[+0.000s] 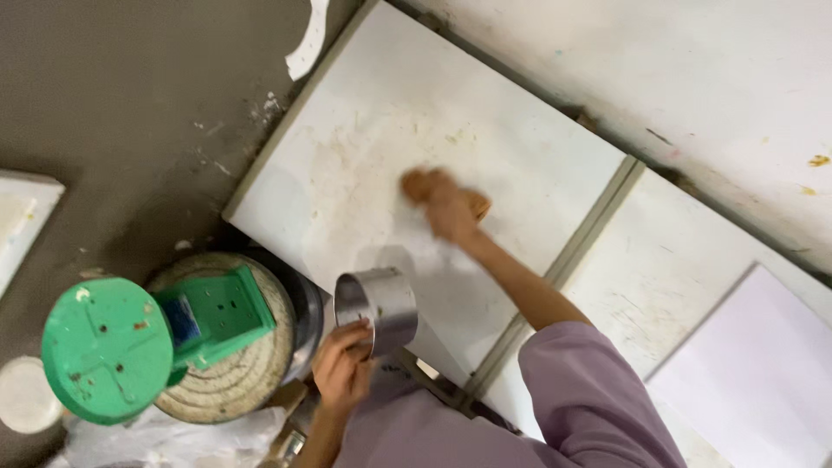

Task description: The person places a bag of dough into a freezer, discards debris from a white tray into a bin, wipes a workstation and a metal ring with a cloth, and cuts a plastic bag using shears.

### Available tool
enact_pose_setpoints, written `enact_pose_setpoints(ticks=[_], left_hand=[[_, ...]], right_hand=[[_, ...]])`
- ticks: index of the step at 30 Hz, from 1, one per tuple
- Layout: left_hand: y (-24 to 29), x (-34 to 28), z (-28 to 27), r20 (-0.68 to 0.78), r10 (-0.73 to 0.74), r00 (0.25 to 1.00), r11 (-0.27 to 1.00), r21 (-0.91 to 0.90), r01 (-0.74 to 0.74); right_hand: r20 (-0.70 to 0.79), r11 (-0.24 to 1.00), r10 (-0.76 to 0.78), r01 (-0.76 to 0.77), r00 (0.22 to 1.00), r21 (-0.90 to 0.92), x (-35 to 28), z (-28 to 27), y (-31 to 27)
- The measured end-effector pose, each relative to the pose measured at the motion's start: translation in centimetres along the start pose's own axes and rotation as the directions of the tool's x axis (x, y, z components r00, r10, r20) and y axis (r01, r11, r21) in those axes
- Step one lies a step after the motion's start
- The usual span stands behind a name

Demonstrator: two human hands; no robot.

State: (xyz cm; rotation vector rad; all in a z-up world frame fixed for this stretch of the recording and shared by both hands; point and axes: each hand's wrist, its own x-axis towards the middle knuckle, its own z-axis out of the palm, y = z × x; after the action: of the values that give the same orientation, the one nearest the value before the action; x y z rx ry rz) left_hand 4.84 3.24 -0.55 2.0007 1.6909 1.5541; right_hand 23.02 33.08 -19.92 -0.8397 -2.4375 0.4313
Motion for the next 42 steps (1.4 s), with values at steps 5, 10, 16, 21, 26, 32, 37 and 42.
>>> enact_pose_setpoints(ticks=[5, 10, 16, 21, 26, 32, 37, 42], left_hand=[[0.2, 1.7, -0.7, 0.031, 0.009, 0.999, 1.0, -0.018, -0.008], [1.1, 0.8, -2.3, -0.005, -0.022, 1.0, 0.998, 0.064, 0.022], [-0.1, -2.2, -4.9, -0.061, -0.175, 0.983, 0.974, 0.132, 0.181], [-1.1, -3.8, -6.4, -0.151, -0.203, 0.968, 0.952, 0.203, 0.231], [-1.1, -3.9, -7.4, -0.178, -0.207, 0.962, 0.942, 0.23, 0.245], [-0.5, -2.3, -5.2, -0.13, -0.171, 0.977, 0.972, 0.137, 0.189], [0.7, -2.3, -3.0, -0.062, -0.137, 0.989, 0.987, 0.072, 0.141], [1.7, -3.9, -2.2, -0.078, -0.151, 0.985, 0.988, 0.031, 0.154]], right_hand=[[0.224, 0.995, 0.102, -0.1, 0.969, -0.018, -3.3, -4.9, 5.6], [-0.097, 0.838, 0.376, -0.383, 0.921, -0.388, 0.5, -7.0, 16.2], [-0.245, 0.86, 0.42, -0.469, 0.874, -0.201, 12.3, 4.8, 8.8], [-0.127, 0.903, 0.43, -0.425, 0.894, 0.066, 20.5, 13.2, -6.1], [0.161, 0.962, 0.072, -0.111, 0.984, 0.249, 17.5, 14.1, -19.4], [0.067, 0.621, -0.543, 0.346, 0.837, 0.703, 9.1, 8.2, -14.6], [0.232, 0.993, -0.04, 0.012, 0.972, 0.117, 5.0, -2.2, 2.3], [-0.076, 0.939, 0.309, -0.317, 0.948, -0.135, -0.5, -4.9, 6.4]])
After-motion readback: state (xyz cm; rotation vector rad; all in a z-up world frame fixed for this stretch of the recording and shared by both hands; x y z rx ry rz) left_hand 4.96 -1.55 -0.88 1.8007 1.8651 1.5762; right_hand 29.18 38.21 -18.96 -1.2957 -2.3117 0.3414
